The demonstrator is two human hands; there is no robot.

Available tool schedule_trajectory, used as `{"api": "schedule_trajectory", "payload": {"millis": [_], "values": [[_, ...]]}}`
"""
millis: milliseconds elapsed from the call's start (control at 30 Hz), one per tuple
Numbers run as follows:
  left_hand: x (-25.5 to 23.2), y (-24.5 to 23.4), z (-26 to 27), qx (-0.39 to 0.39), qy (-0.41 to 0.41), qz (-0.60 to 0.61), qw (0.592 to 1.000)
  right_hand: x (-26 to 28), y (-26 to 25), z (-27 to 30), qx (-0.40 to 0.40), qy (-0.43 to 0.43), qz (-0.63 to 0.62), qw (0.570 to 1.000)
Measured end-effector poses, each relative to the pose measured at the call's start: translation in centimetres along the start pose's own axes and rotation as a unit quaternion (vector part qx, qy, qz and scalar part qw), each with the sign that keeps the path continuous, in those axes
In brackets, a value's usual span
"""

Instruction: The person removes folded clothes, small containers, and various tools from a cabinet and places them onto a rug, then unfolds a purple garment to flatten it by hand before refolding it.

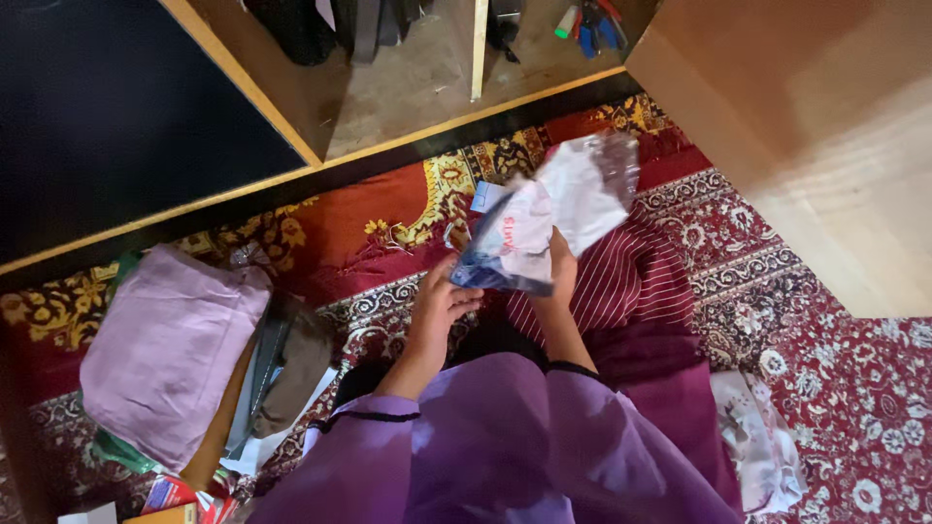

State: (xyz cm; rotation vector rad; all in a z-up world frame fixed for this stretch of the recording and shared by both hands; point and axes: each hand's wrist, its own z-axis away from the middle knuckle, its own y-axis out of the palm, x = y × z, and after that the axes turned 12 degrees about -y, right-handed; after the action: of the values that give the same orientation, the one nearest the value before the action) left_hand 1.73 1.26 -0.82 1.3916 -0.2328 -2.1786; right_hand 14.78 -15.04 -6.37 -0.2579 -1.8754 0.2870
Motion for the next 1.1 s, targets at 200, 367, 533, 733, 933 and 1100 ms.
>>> {"api": "schedule_trajectory", "payload": {"millis": [200, 367, 533, 733, 933, 1100], "values": [[1.2, -1.7, -1.8, -0.132, -0.008, 0.041, 0.990, 1.5, -0.1, 0.2, 0.019, -0.142, 0.328, 0.934], [1.9, -1.9, -4.4, -0.159, 0.005, 0.040, 0.987, -0.4, 0.9, -1.0, 0.082, -0.152, 0.227, 0.958], [0.8, -0.2, -9.5, -0.115, 0.038, 0.012, 0.993, -5.2, 1.7, -8.9, 0.015, -0.247, 0.197, 0.949], [-2.1, 3.9, -19.9, -0.001, 0.154, -0.155, 0.976, -12.5, 2.8, -24.5, 0.038, -0.105, 0.154, 0.982], [-6.1, 8.0, -31.0, 0.021, 0.192, -0.316, 0.929, -17.2, 4.0, -38.5, 0.079, -0.148, 0.376, 0.911], [-11.5, 8.3, -37.2, 0.034, 0.215, -0.435, 0.874, -19.5, 3.7, -45.8, 0.113, -0.081, 0.426, 0.894]]}}
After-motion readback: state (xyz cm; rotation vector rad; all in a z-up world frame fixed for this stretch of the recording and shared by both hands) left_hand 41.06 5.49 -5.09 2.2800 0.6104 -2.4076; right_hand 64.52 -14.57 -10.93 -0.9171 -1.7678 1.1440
